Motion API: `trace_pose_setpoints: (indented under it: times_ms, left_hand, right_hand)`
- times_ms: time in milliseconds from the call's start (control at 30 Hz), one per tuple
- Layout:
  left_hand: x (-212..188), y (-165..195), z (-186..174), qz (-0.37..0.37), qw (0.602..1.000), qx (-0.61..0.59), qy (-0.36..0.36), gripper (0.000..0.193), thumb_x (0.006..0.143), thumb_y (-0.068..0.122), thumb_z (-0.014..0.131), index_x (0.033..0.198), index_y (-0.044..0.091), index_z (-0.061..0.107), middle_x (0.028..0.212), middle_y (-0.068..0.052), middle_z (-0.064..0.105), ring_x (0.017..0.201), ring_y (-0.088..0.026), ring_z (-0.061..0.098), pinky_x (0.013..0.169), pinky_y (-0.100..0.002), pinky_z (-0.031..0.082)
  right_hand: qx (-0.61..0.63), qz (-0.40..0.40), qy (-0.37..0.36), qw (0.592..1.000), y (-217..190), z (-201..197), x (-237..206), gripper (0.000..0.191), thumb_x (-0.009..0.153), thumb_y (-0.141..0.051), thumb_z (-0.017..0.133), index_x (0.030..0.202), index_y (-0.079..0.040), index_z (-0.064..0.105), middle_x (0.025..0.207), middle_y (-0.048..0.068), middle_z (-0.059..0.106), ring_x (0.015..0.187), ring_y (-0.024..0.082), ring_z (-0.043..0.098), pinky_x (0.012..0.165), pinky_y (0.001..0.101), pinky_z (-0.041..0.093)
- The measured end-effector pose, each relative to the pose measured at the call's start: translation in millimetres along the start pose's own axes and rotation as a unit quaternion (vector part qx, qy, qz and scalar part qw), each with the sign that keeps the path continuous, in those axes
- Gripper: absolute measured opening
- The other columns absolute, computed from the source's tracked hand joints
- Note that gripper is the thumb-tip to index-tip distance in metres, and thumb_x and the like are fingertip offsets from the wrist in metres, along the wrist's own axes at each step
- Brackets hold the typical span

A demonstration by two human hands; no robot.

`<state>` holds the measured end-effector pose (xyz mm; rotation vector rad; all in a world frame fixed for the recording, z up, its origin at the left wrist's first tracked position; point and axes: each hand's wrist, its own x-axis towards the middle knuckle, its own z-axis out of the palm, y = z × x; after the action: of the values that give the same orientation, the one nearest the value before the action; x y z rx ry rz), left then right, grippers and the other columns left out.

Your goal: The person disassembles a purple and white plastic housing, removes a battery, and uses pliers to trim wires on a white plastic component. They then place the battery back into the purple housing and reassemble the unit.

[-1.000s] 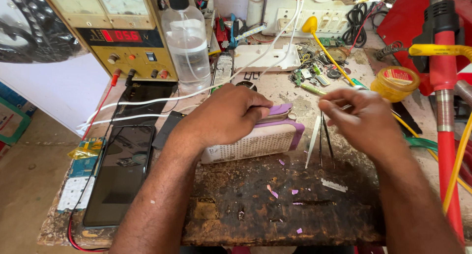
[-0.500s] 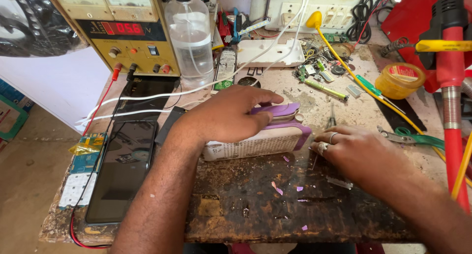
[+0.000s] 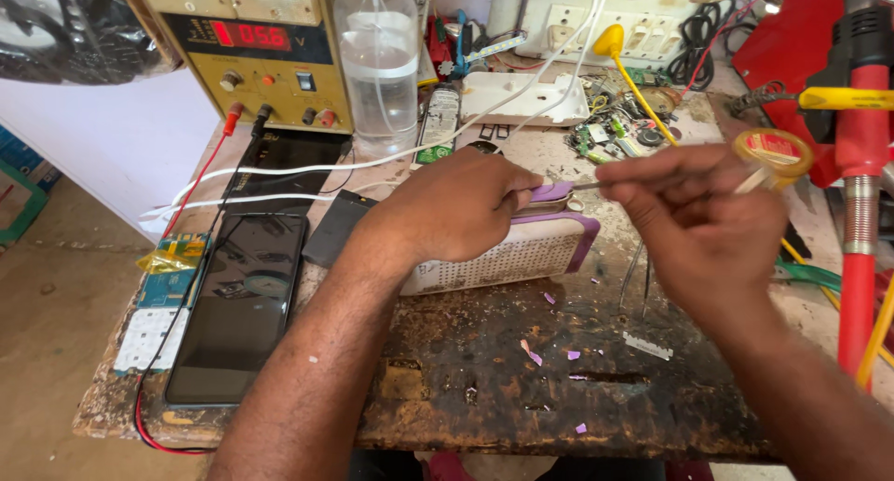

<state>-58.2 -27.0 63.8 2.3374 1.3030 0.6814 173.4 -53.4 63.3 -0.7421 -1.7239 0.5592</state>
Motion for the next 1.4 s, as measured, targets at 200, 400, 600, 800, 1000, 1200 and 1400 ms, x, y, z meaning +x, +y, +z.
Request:
trace_pose_setpoints:
  times_ms: [200,400,600,800,1000,1200,1400]
  left_hand:
    - [0.9,3.3,-2.7,0.011,1.0,-0.002,0.0,0.035,0.09,0.013,0.051,0.114,0.016,0.076,0.097,-0.015,0.076,0.095,-0.034,0.072,0.084,-0.049,0.054]
    - [1.3,7.5,-5.7,-0.006,1.0,0.021,-0.017,0.028,0.091,0.014,0.052,0.106,0.013,0.076,0.092,-0.015,0.076,0.093,-0.034,0.072,0.082,-0.051,0.054]
    - [2.2,8.0,-2.5,-0.004,1.0,0.01,-0.003,0.032,0.087,0.011,0.053,0.111,0.015,0.075,0.094,-0.013,0.076,0.093,-0.032,0.072,0.083,-0.05,0.054]
    - [3.8,2.4,2.7,0.008,1.0,0.026,0.011,0.035,0.086,0.011,0.056,0.116,0.015,0.074,0.102,-0.013,0.076,0.103,-0.032,0.069,0.089,-0.049,0.053]
    - [4.3,2.1,4.5,0.016,0.999,0.029,0.016,0.038,0.085,0.011,0.057,0.119,0.014,0.073,0.106,-0.014,0.075,0.105,-0.033,0.069,0.091,-0.048,0.052]
    - [3.4,4.7,3.8,0.003,0.999,0.037,0.005,0.037,0.085,0.011,0.057,0.118,0.014,0.073,0.105,-0.015,0.074,0.104,-0.034,0.068,0.09,-0.049,0.053]
    - [3.4,6.8,2.1,0.026,0.999,0.032,0.02,0.037,0.085,0.011,0.058,0.119,0.013,0.072,0.104,-0.015,0.074,0.103,-0.034,0.068,0.089,-0.05,0.052]
  right_hand:
    - [-0.201,-0.167,-0.058,0.964,6.0,9.3,-16.9,0.014,0.098,0.008,0.075,0.103,-0.002,0.067,0.109,0.015,0.076,0.099,0.02,0.076,0.086,0.0266,0.061]
    - [-0.216,-0.207,-0.067,0.952,13.8,9.7,-23.3,0.017,0.093,0.014,0.07,0.1,-0.001,0.067,0.109,0.015,0.075,0.106,0.022,0.077,0.091,0.0305,0.064]
    - [-0.232,-0.227,-0.069,0.943,14.7,10.2,-26.3,0.02,0.089,0.016,0.068,0.1,-0.001,0.066,0.11,0.017,0.075,0.111,0.025,0.076,0.095,0.0338,0.064]
    - [-0.224,-0.215,-0.07,0.948,14.6,11.2,-27.6,0.021,0.089,0.016,0.068,0.099,-0.002,0.066,0.111,0.016,0.074,0.111,0.026,0.076,0.096,0.0348,0.064]
    - [-0.241,-0.237,-0.074,0.938,14.0,10.8,-27.8,0.02,0.088,0.015,0.07,0.098,-0.002,0.066,0.111,0.017,0.074,0.112,0.028,0.075,0.096,0.0352,0.064]
    - [-0.282,-0.27,-0.064,0.918,14.2,15.1,-26.5,0.018,0.09,0.01,0.076,0.097,-0.003,0.065,0.108,0.016,0.074,0.11,0.028,0.076,0.093,0.0365,0.063]
    - [-0.359,-0.348,-0.083,0.862,8.8,17.6,-25.9,0.015,0.089,0.008,0.078,0.095,-0.002,0.068,0.103,0.017,0.075,0.105,0.031,0.076,0.089,0.0393,0.065]
